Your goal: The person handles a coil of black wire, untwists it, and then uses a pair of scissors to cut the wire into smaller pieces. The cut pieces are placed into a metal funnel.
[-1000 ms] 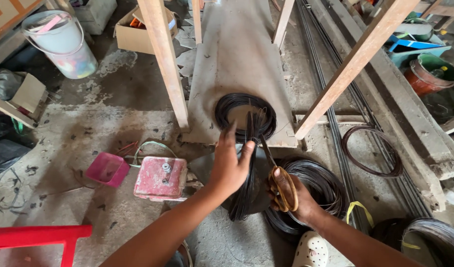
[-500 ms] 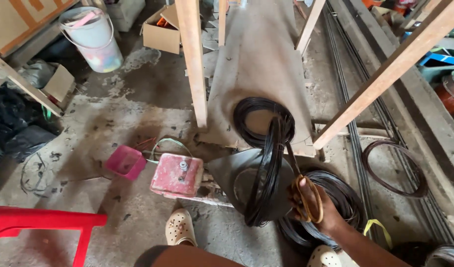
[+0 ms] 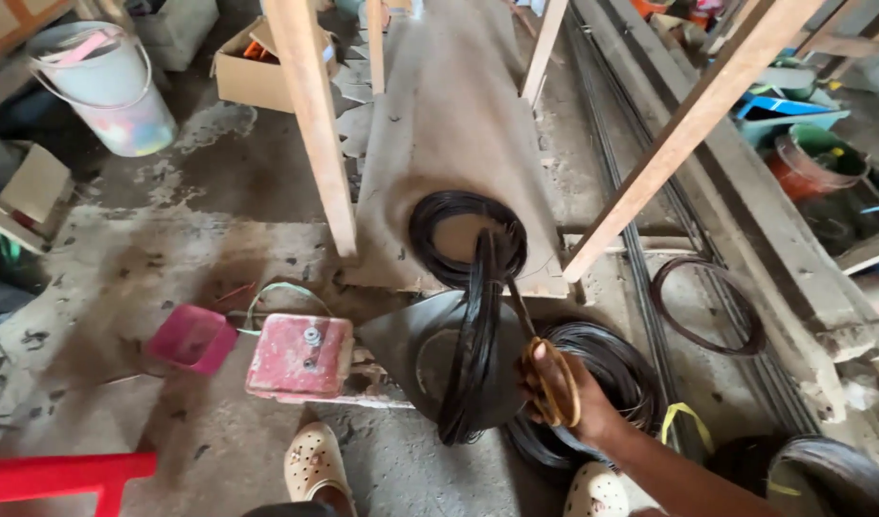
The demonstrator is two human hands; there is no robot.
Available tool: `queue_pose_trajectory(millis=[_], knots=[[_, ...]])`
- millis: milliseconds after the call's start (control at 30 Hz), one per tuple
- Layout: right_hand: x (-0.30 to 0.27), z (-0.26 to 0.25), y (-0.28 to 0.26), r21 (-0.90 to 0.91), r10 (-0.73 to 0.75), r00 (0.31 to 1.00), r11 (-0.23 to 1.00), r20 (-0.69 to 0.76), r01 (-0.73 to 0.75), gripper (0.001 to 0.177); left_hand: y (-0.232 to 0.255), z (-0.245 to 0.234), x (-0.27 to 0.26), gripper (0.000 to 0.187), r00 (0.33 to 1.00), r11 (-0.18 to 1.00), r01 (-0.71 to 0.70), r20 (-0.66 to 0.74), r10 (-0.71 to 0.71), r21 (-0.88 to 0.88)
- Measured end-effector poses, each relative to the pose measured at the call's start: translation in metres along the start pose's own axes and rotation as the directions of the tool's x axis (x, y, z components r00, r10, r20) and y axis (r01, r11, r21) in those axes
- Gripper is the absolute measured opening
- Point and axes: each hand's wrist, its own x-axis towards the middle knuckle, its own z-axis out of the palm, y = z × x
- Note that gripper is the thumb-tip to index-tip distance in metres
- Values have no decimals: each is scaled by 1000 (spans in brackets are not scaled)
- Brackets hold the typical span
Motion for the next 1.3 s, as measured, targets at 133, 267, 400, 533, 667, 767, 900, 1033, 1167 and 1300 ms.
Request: queue_pose_trajectory(millis=[133,267,400,533,667,767,900,1033,1167,1300], knots=[[-3,11,-8,28,72,994,997,-85,-70,53,-51,-62,-3,15,995,999,-1,-103,6,50],[11,-16,21,47,59,998,997,-37,-57,51,-87,-119,1,17,985,996,-27,-169,41,85],[7,-14,11,-28,-16,998,999,65,18,57,-165,-125,30,72,925,963,270,-281,-257,9],[13,-27,25,10,22,997,1000,76,-23,60,-230,-76,59,80,860,913,169,-398,-321,-372],[0,-5,1,-74,-17,996,997,91,24,63,-230,-77,63,82,867,835,169,-324,-378,-523],[3,-12,8,-21,42,995,999,95,-40,66,-238,-70,73,56,852,804,66,-387,-354,-590],[8,-23,20,26,118,993,993,4,-118,61,-232,-73,72,38,858,688,186,-226,-462,-701],[0,-22,6,237,17,934,966,356,-108,50,-226,-75,73,41,857,678,231,-183,-481,-698],[-18,17,-45,312,-67,912,948,405,-69,58,-228,-71,73,40,864,686,209,-198,-463,-697],[-12,4,-31,407,93,858,851,505,-332,67,-237,-63,74,44,868,694,176,-223,-445,-698]])
